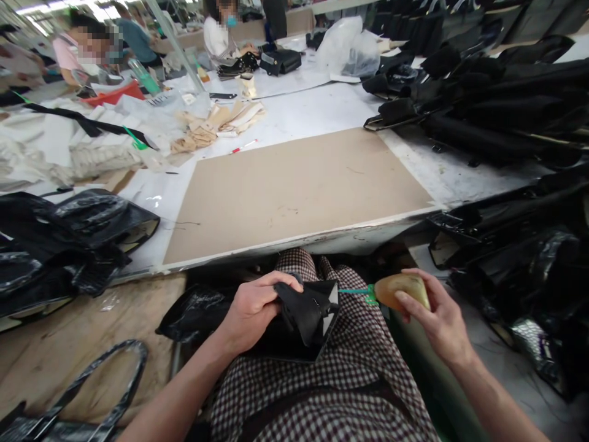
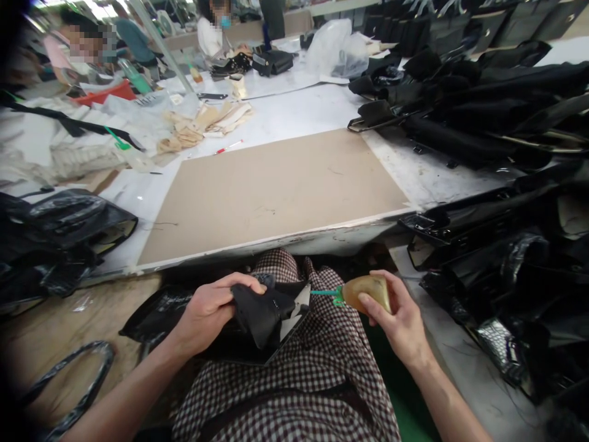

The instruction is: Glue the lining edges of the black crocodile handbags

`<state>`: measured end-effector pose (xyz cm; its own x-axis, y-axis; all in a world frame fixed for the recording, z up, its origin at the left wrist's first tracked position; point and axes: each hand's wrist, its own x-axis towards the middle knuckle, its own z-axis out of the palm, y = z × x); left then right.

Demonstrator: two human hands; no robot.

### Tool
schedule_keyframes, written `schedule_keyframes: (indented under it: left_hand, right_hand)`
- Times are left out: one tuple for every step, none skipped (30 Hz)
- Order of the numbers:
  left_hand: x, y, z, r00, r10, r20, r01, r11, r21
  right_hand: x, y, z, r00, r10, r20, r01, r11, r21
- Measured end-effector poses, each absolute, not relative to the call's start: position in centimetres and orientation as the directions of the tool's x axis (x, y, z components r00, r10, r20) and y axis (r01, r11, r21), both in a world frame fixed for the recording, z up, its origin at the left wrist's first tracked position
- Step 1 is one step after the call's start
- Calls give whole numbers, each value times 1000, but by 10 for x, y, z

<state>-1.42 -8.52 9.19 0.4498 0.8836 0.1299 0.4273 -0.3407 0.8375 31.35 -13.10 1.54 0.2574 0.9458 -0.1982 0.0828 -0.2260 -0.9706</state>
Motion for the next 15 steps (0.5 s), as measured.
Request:
schedule_keyframes:
  left_hand:
    - [-14,-85,92,451,884,125,420,-334,844]
    - [-14,-86,92,453,883,123,411,-329,850]
    - [-14,-86,92,452,884,122,405,-325,855]
    - [-15,-85,93,452,884,119,402,-321,858]
    - [-15,-85,93,451,885,118,401,-319,859]
    - [-15,-85,93,452,884,117,402,-319,859]
    - [-15,-85,94,452,885,114,405,-318,858]
    - [-15,-85,94,454,884,112,407,-318,856]
    - [-15,-85,94,458,882,111,408,-320,855]
    - [-15,-85,93,463,879,112,408,-323,854]
    - [-15,-86,93,469,876,111,407,-326,853]
    - [-15,-86,93,477,872,109,405,-329,853]
    - [-15,-87,92,485,868,108,403,-331,853]
    - [-15,-87,92,493,864,105,401,-333,854]
    - [-15,-87,92,501,859,104,398,-335,854]
  right_hand:
    - [312,-127,15,251,948,-194,92,-223,-970]
    - [311,-123,14,244,951,-192,102,-222,-970]
    - [310,-120,13,236,953,-191,111,-222,-969]
    - [309,-117,12,229,955,-191,118,-222,-968]
    - [308,-115,11,224,956,-189,124,-220,-967]
    - [308,-113,10,221,958,-186,131,-218,-967]
    - [307,-112,10,218,959,-181,137,-214,-967]
    - [306,-111,9,214,961,-177,143,-210,-967]
    - [305,-111,9,209,963,-172,151,-206,-967]
    - [305,-110,8,204,965,-167,159,-201,-967]
    - [305,-111,9,200,966,-162,172,-197,-965]
    - [306,-111,9,200,967,-156,186,-193,-963]
    - [307,-112,10,205,967,-150,201,-191,-961]
    - [308,-113,11,212,967,-140,219,-187,-958]
    - [310,-114,13,221,967,-127,241,-180,-954]
